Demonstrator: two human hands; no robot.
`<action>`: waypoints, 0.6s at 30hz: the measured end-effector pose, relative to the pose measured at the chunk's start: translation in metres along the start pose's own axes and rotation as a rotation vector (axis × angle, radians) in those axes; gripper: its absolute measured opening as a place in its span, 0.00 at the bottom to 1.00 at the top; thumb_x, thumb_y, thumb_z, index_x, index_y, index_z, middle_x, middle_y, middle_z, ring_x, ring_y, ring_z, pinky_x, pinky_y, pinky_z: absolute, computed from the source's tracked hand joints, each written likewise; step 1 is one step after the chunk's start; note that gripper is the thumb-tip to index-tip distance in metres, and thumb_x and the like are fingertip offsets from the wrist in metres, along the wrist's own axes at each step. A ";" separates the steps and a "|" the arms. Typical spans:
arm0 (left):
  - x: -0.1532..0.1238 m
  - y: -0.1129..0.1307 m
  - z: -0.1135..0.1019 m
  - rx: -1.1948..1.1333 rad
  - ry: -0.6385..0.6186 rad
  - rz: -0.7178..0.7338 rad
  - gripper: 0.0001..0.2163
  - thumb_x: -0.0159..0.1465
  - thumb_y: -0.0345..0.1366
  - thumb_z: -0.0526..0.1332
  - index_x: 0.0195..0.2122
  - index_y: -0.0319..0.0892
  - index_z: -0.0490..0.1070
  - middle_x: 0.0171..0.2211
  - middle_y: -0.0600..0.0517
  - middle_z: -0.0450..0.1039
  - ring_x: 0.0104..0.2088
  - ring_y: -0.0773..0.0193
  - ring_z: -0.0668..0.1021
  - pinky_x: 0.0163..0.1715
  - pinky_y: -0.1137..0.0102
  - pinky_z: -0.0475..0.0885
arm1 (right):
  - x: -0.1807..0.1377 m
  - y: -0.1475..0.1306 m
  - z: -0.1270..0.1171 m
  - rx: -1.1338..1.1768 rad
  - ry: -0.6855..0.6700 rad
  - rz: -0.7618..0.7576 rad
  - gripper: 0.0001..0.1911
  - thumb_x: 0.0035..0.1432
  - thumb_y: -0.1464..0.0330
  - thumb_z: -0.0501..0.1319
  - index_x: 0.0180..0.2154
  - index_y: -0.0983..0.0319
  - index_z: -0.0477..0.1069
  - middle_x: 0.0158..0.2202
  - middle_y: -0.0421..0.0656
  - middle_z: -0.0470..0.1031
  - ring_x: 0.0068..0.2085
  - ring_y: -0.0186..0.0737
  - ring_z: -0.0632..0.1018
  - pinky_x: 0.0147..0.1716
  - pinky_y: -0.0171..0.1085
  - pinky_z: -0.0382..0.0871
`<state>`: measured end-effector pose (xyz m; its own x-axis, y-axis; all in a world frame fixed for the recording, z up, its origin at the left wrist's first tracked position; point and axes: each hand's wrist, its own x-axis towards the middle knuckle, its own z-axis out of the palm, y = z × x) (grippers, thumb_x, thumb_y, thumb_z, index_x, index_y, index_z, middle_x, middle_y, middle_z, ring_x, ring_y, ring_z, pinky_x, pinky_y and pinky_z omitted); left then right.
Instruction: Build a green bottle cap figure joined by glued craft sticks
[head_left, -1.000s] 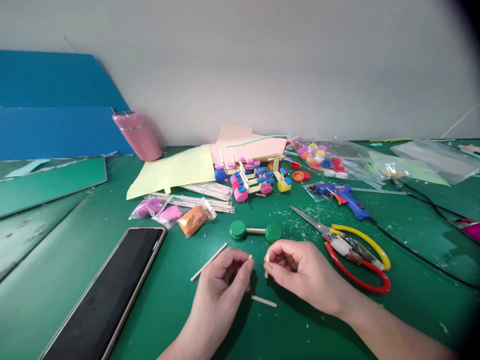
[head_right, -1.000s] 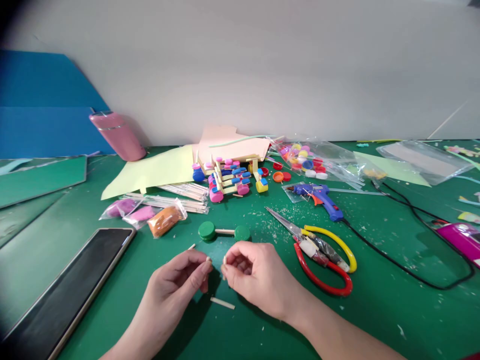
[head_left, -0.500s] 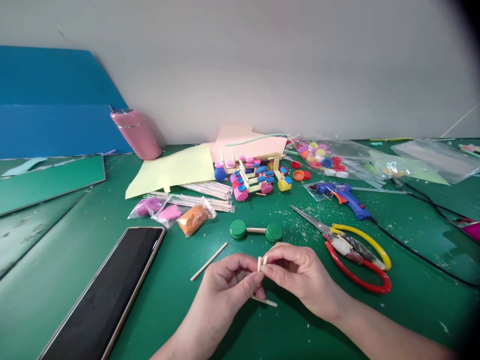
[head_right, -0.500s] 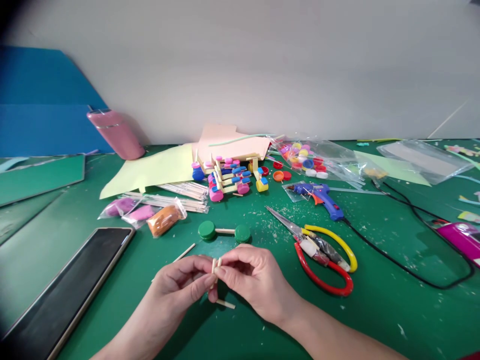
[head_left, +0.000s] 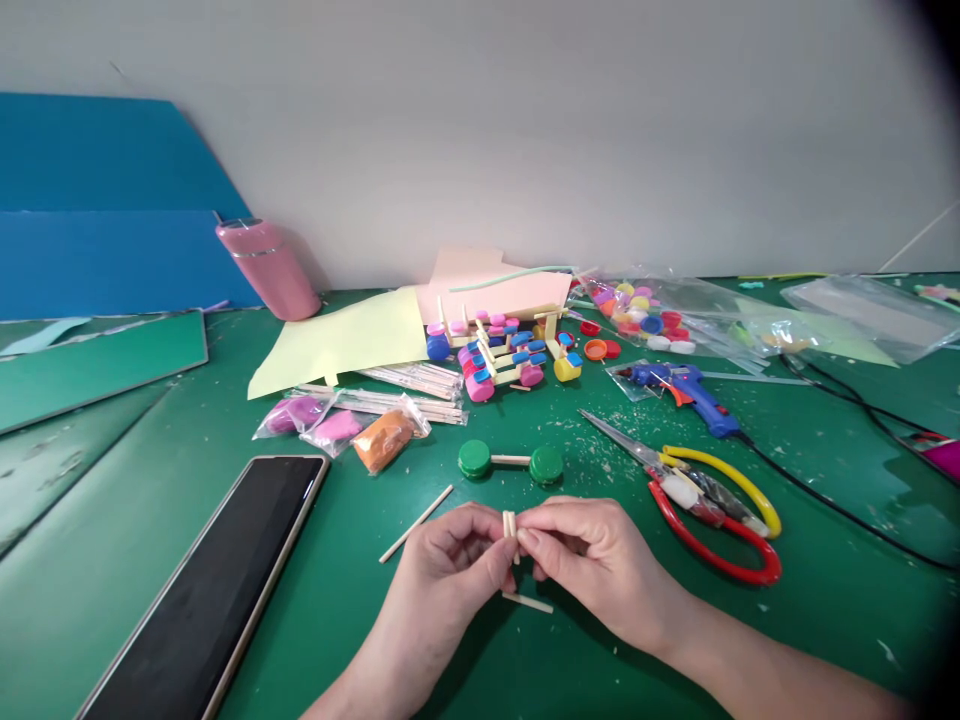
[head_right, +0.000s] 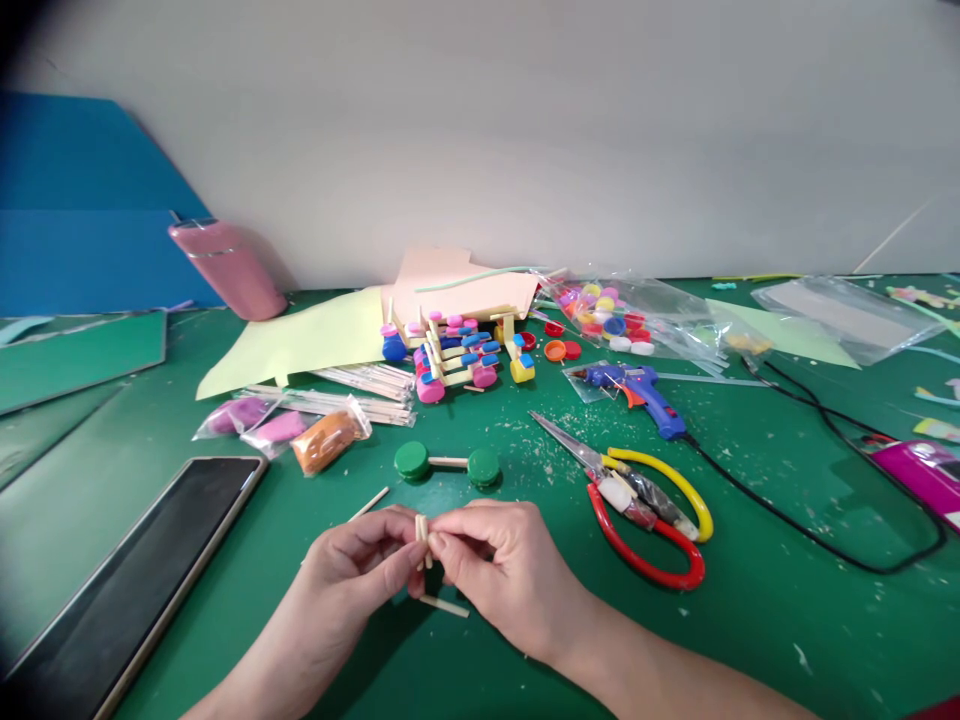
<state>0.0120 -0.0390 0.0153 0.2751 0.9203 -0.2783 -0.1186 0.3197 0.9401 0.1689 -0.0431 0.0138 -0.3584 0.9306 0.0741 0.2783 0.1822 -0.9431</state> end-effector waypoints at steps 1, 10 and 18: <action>0.000 -0.001 -0.001 -0.021 -0.002 -0.004 0.08 0.55 0.34 0.63 0.21 0.38 0.70 0.20 0.56 0.68 0.22 0.71 0.68 0.24 0.77 0.63 | 0.000 0.000 0.000 -0.035 0.002 -0.018 0.12 0.60 0.71 0.53 0.36 0.60 0.76 0.26 0.39 0.72 0.26 0.31 0.71 0.24 0.29 0.65; 0.000 -0.001 -0.005 -0.217 -0.009 -0.078 0.07 0.54 0.33 0.63 0.22 0.38 0.68 0.19 0.56 0.67 0.20 0.73 0.65 0.24 0.76 0.58 | 0.011 0.011 -0.020 -0.465 0.348 -0.145 0.18 0.55 0.70 0.58 0.48 0.61 0.65 0.40 0.45 0.67 0.38 0.40 0.72 0.36 0.38 0.70; 0.002 0.001 -0.005 -0.233 0.015 -0.095 0.08 0.53 0.33 0.64 0.21 0.38 0.67 0.18 0.56 0.66 0.20 0.73 0.63 0.24 0.76 0.57 | 0.021 0.025 -0.024 -0.707 0.222 -0.110 0.20 0.55 0.68 0.57 0.50 0.62 0.63 0.45 0.49 0.67 0.47 0.47 0.69 0.45 0.46 0.67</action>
<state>0.0077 -0.0358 0.0150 0.2812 0.8864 -0.3676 -0.3100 0.4464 0.8394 0.1895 -0.0116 -0.0006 -0.2500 0.9239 0.2898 0.7844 0.3687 -0.4988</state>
